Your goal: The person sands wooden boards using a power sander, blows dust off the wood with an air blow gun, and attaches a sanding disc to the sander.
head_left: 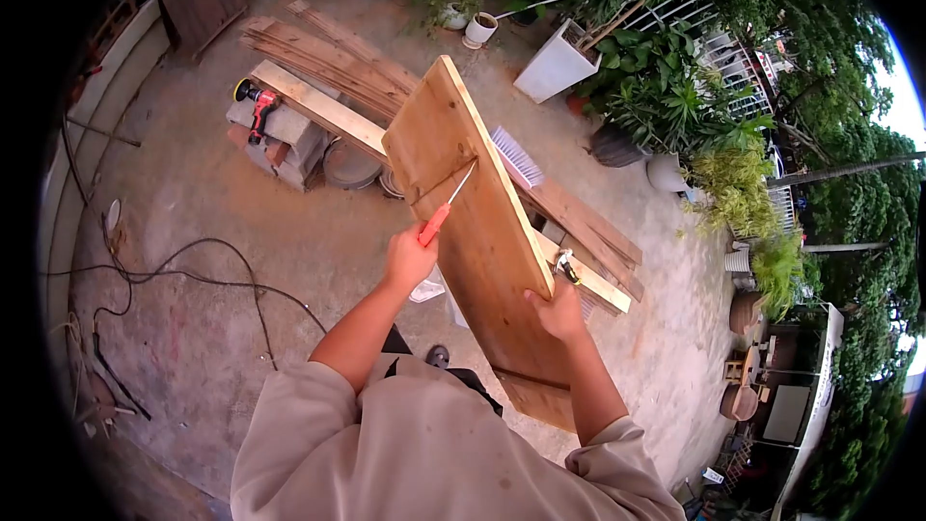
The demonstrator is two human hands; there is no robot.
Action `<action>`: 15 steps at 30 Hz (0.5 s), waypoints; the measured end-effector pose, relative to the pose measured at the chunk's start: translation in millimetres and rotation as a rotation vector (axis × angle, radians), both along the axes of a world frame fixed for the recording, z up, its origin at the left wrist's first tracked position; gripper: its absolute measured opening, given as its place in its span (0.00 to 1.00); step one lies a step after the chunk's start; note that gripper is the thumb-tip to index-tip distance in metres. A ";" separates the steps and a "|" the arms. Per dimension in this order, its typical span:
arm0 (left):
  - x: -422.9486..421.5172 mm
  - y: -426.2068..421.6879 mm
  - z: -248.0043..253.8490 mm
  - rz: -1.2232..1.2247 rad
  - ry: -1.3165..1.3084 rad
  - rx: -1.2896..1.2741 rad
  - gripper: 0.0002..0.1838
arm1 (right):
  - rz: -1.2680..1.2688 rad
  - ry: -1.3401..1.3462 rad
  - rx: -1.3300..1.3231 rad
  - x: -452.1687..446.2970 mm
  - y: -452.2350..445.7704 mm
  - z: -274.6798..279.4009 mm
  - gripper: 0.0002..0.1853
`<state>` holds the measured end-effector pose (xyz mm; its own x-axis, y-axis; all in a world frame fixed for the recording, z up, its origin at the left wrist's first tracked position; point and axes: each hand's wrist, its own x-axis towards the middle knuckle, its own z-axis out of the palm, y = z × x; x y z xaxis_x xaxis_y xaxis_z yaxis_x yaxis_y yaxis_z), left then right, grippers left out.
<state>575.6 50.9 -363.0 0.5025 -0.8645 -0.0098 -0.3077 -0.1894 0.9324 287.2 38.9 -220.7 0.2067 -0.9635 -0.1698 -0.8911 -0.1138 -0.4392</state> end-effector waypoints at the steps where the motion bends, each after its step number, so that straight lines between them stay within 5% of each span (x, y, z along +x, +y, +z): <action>1: 1.4 -5.4 5.8 0.010 -0.010 -0.022 0.11 | -0.002 0.007 0.002 0.9 -2.1 -0.2 0.24; 11: 2.6 8.1 -39.8 -0.025 0.004 -0.070 0.09 | 0.001 0.068 -0.013 3.9 -1.1 1.7 0.24; 15: 10.2 -4.7 -14.2 0.008 -0.010 -0.056 0.11 | -0.019 0.096 0.001 7.2 2.8 6.0 0.24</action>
<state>585.9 46.2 -377.2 0.5093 -0.8595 0.0436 -0.3157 -0.1395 0.9386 294.3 41.7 -214.7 0.1713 -0.9670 -0.1887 -0.9310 -0.0962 -0.3522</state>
